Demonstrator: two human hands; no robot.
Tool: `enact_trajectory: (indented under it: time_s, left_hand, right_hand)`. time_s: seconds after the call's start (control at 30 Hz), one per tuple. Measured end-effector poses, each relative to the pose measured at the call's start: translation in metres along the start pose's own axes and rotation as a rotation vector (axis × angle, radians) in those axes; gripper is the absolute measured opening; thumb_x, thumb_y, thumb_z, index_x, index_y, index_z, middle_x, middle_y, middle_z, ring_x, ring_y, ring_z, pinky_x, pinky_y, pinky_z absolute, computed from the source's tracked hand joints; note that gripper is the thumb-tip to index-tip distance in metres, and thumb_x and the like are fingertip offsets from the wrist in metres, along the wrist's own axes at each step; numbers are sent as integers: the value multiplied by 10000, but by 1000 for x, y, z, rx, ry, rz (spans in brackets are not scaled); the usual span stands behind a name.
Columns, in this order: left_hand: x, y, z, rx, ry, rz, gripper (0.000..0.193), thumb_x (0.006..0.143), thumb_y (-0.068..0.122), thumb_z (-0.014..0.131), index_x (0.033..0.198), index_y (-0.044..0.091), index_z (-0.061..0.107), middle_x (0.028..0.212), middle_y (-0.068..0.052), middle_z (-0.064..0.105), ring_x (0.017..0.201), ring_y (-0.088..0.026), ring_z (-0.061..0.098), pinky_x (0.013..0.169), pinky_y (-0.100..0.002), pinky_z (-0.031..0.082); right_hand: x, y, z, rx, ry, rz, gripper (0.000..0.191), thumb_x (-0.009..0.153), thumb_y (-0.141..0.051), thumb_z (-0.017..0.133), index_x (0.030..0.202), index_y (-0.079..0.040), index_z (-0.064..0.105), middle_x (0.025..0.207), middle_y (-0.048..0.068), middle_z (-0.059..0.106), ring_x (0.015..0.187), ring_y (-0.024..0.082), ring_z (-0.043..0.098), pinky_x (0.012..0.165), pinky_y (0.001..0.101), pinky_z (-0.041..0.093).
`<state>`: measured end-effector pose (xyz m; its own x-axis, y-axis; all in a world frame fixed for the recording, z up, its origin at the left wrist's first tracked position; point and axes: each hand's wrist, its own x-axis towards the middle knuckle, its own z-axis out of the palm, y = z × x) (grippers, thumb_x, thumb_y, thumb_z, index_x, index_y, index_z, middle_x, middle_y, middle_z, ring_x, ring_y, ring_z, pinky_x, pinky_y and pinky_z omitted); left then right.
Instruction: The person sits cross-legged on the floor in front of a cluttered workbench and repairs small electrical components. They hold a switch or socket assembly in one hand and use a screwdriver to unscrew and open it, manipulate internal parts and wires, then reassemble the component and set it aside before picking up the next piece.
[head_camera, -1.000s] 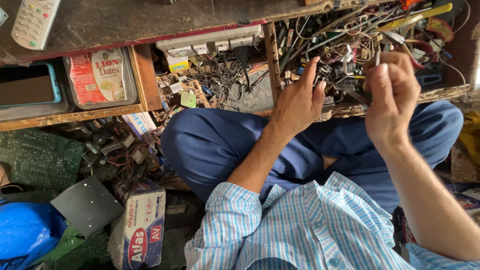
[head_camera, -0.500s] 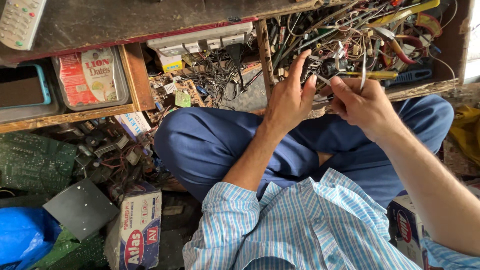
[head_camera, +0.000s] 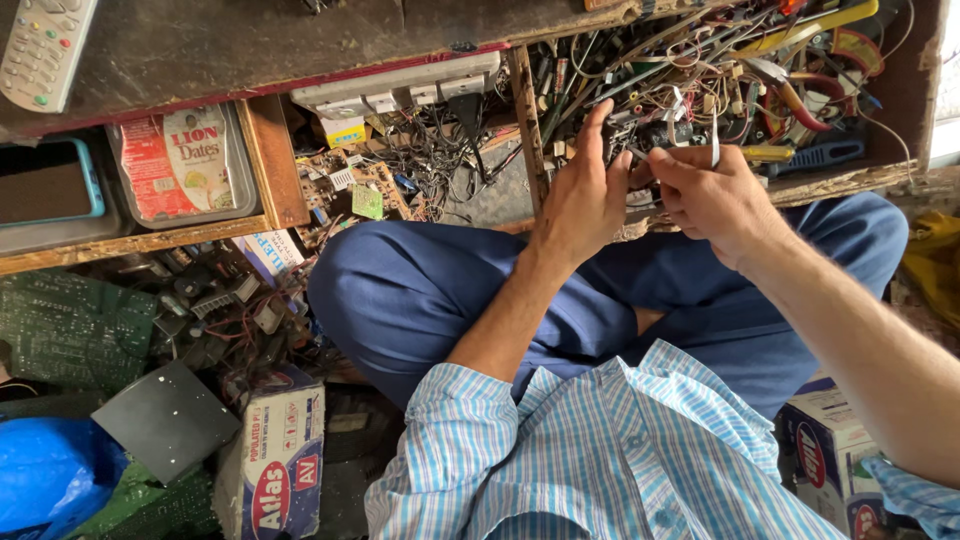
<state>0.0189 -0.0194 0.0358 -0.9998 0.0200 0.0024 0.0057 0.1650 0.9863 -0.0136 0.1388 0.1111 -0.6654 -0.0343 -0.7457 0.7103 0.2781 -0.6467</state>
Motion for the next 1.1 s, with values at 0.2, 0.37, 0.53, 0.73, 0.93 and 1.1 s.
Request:
enact_trajectory:
  time_s: [0.2, 0.37, 0.53, 0.73, 0.93, 1.1]
  left_hand:
    - [1, -2, -4, 131, -81, 7, 583, 1038, 158, 549, 1556, 52, 303, 979, -291, 717, 874, -475, 715, 781, -573, 542]
    - [1, -9, 0, 134, -20, 109, 589, 1037, 125, 546, 1551, 27, 277, 1121, -329, 683, 927, -486, 701, 816, -560, 555]
    - [0, -15, 0, 116, 13, 81, 610, 1004, 95, 554, 1542, 11, 279, 1202, -334, 660, 963, -487, 697, 842, -553, 559]
    - [1, -15, 1, 82, 63, 79, 572, 1032, 90, 556, 1533, 4, 294, 1312, -342, 629, 1034, -486, 693, 876, -535, 570]
    - [3, -16, 3, 161, 85, 128, 615, 1012, 89, 567, 1541, -15, 271, 1302, -358, 614, 1020, -481, 701, 876, -519, 584]
    - [3, -18, 2, 180, -40, -25, 675, 973, 88, 575, 1558, -22, 256, 1165, -328, 670, 889, -456, 719, 795, -519, 583]
  right_hand:
    - [-5, 0, -7, -788, 76, -508, 190, 1039, -237, 614, 1069, -92, 734, 592, 92, 606, 497, 201, 617, 480, 369, 464]
    - [0, -17, -11, -1375, 75, -702, 176, 944, -218, 658, 1067, -106, 714, 614, 150, 653, 542, 344, 643, 508, 469, 514]
    - [13, -15, -6, -1164, 45, -641, 136, 998, -206, 649, 1044, -105, 727, 625, 146, 646, 519, 314, 637, 504, 441, 491]
    - [20, -3, 4, -416, -1, -256, 148, 1026, -222, 660, 1022, -111, 758, 705, 229, 590, 520, 221, 515, 521, 381, 383]
    - [17, -15, -4, -1260, 74, -684, 137, 952, -184, 686, 1007, -83, 761, 671, 155, 686, 531, 313, 622, 508, 406, 469]
    - [22, -13, 2, -688, -11, -410, 169, 1018, -265, 654, 997, -136, 762, 652, 109, 670, 619, 346, 592, 510, 441, 472]
